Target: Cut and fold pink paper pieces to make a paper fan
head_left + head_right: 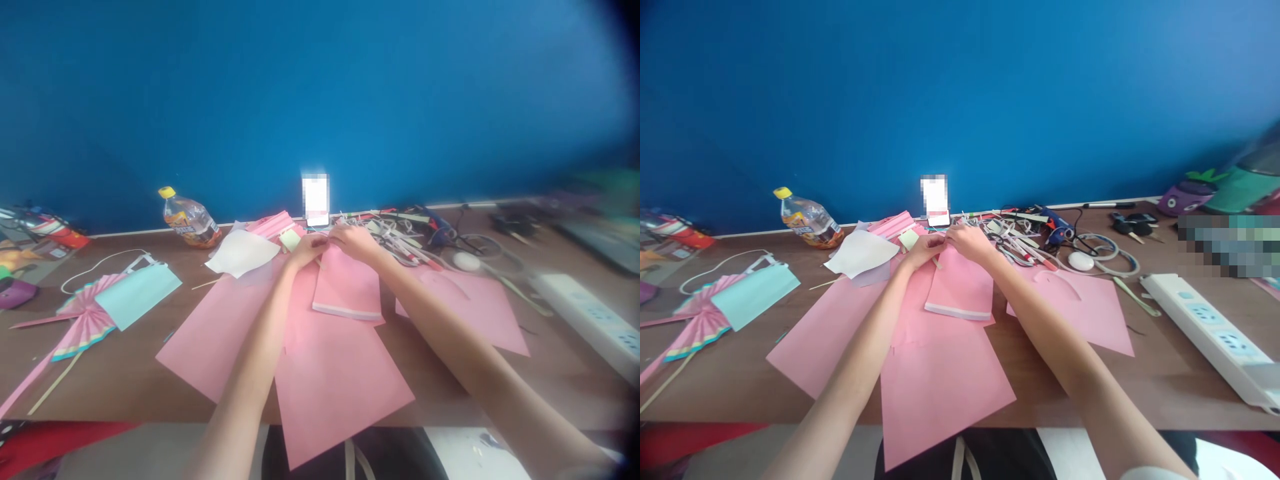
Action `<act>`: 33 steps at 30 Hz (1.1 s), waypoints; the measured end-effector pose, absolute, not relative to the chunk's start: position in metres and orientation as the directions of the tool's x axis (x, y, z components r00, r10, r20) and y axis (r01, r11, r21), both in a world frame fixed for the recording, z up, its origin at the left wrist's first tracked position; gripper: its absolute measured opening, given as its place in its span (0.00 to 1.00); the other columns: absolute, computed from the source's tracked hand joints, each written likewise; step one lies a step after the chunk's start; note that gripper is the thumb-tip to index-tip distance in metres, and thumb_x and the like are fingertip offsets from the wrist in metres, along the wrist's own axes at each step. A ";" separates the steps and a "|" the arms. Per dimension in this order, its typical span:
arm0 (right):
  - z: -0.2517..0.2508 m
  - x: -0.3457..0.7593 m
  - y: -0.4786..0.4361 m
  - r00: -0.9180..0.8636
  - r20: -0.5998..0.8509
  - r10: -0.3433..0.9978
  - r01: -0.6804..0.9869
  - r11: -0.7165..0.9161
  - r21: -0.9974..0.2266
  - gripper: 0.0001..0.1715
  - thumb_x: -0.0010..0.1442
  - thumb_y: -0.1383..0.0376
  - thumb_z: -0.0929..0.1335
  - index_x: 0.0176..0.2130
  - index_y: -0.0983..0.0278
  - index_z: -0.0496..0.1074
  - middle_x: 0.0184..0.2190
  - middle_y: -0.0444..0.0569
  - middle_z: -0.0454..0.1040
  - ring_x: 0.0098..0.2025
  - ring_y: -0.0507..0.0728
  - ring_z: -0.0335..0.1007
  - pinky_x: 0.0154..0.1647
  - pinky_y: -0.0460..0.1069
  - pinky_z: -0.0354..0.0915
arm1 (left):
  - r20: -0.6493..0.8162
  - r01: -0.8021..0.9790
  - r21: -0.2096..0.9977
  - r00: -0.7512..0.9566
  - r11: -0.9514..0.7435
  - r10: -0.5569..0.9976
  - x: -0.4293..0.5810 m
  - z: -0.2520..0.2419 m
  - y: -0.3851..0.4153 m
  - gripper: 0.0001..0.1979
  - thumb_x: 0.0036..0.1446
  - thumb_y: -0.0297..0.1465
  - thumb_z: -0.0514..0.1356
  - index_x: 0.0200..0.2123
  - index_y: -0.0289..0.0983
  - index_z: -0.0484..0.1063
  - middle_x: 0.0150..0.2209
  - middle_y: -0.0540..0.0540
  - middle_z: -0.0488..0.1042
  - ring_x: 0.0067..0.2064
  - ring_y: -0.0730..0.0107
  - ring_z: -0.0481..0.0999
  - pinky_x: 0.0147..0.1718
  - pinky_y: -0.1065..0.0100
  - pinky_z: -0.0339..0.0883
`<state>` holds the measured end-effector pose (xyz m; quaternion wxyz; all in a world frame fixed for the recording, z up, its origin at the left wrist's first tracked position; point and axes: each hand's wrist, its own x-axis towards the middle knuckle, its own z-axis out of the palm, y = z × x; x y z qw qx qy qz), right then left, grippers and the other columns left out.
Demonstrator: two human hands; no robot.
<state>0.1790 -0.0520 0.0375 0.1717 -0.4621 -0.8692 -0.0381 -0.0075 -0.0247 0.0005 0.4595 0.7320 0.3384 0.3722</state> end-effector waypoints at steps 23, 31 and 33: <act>0.033 0.183 -0.046 -0.514 0.363 0.777 0.781 0.599 -0.176 0.16 0.65 0.65 0.60 0.39 0.61 0.77 0.41 0.48 0.78 0.40 0.55 0.70 0.33 0.47 0.55 | 0.223 0.197 0.910 0.511 -0.366 0.830 -0.009 0.002 -0.027 0.17 0.50 0.41 0.62 0.37 0.33 0.78 0.32 0.45 0.75 0.37 0.66 0.72 0.39 0.65 0.65; 0.029 0.184 -0.043 -0.466 0.396 0.791 0.751 0.590 -0.295 0.15 0.62 0.65 0.62 0.38 0.61 0.77 0.41 0.48 0.78 0.41 0.56 0.71 0.38 0.47 0.58 | 0.233 0.176 0.917 0.491 -0.358 0.839 -0.007 0.002 -0.026 0.14 0.50 0.39 0.63 0.35 0.34 0.79 0.33 0.44 0.75 0.38 0.65 0.72 0.42 0.64 0.66; 0.030 0.184 -0.043 -0.462 0.400 0.791 0.733 0.595 -0.330 0.14 0.62 0.66 0.62 0.38 0.62 0.77 0.40 0.49 0.78 0.39 0.56 0.71 0.38 0.47 0.58 | 0.222 0.175 0.922 0.488 -0.345 0.844 -0.007 0.003 -0.026 0.14 0.50 0.39 0.62 0.35 0.34 0.79 0.32 0.45 0.75 0.38 0.66 0.72 0.41 0.64 0.66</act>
